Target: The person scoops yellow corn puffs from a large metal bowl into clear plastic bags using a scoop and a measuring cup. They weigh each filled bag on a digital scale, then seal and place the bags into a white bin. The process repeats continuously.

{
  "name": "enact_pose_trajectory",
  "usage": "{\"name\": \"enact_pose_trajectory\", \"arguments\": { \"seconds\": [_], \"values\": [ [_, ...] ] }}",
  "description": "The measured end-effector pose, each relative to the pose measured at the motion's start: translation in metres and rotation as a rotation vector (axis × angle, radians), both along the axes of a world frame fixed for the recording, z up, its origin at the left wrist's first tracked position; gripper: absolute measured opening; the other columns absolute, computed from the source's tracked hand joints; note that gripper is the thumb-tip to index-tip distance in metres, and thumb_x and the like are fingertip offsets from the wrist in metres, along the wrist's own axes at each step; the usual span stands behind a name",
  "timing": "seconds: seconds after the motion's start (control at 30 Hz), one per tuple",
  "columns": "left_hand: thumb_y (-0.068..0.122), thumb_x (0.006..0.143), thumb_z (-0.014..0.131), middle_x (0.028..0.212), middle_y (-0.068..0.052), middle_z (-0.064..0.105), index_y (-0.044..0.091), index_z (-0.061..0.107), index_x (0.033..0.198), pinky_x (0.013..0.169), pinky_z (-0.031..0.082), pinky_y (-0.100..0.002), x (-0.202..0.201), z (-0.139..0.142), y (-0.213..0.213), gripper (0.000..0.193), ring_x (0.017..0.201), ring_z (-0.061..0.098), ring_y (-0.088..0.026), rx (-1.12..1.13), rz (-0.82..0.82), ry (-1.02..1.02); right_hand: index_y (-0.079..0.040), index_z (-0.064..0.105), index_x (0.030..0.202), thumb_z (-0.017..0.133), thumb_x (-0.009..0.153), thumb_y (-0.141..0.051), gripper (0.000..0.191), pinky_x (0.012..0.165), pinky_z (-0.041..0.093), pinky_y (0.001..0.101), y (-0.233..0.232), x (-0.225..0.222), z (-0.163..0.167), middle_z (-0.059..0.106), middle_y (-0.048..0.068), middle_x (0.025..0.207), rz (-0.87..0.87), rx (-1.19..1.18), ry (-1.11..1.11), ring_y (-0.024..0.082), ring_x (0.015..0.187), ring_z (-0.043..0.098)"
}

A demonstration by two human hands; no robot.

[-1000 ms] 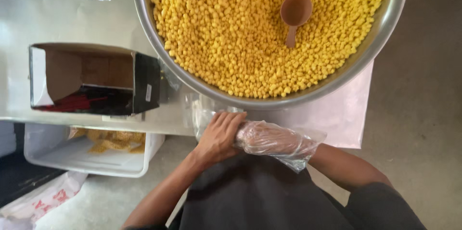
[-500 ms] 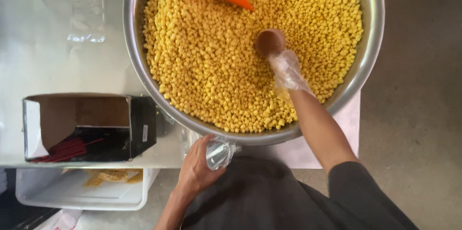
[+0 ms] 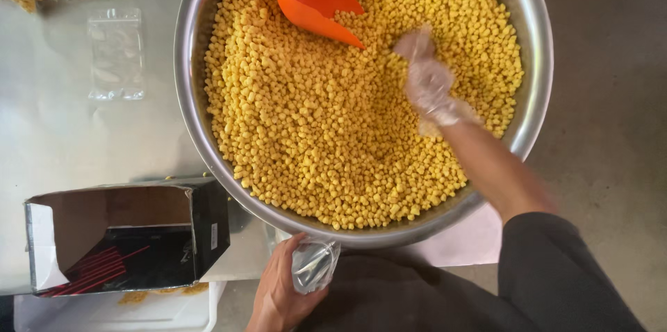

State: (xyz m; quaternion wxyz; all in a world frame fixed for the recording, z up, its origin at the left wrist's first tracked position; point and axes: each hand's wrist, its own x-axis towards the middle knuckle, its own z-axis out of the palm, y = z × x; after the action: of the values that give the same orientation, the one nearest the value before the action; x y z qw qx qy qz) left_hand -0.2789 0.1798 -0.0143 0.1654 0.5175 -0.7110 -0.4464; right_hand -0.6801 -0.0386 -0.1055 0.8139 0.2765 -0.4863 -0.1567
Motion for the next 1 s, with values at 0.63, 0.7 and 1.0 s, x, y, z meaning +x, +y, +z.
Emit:
{"name": "enact_pose_trajectory", "arguments": {
  "seconds": [0.63, 0.7, 1.0],
  "values": [
    [0.017, 0.055, 0.093, 0.119, -0.017, 0.063, 0.003, 0.045, 0.136, 0.095, 0.050, -0.045, 0.004, 0.008, -0.002, 0.096, 0.113, 0.062, -0.037, -0.029, -0.031, 0.010, 0.003, 0.061, 0.137, 0.042, 0.118, -0.057, 0.066, 0.054, 0.051, 0.0377, 0.047, 0.000, 0.044, 0.053, -0.004, 0.076, 0.092, 0.394, 0.302, 0.010, 0.063, 0.044],
    [0.017, 0.056, 0.093, 0.119, -0.017, 0.064, 0.003, 0.045, 0.137, 0.095, 0.051, -0.045, 0.004, 0.007, 0.002, 0.096, 0.113, 0.063, -0.037, -0.053, -0.034, 0.032, 0.004, 0.062, 0.136, 0.042, 0.118, -0.056, 0.065, 0.055, 0.052, 0.0394, 0.047, -0.026, 0.060, 0.055, -0.003, 0.077, -0.125, 0.399, 0.577, 0.010, 0.064, 0.045],
    [0.024, 0.056, 0.095, 0.117, -0.015, 0.066, 0.004, 0.049, 0.133, 0.093, 0.051, -0.045, -0.005, 0.053, -0.012, 0.092, 0.111, 0.064, -0.037, -0.081, -0.034, -0.053, -0.005, 0.061, 0.141, 0.043, 0.118, -0.056, 0.059, 0.059, 0.040, 0.0279, 0.074, 0.041, 0.011, 0.062, -0.017, 0.099, 0.312, 0.478, 0.090, 0.006, 0.061, 0.042]
  ]
}}
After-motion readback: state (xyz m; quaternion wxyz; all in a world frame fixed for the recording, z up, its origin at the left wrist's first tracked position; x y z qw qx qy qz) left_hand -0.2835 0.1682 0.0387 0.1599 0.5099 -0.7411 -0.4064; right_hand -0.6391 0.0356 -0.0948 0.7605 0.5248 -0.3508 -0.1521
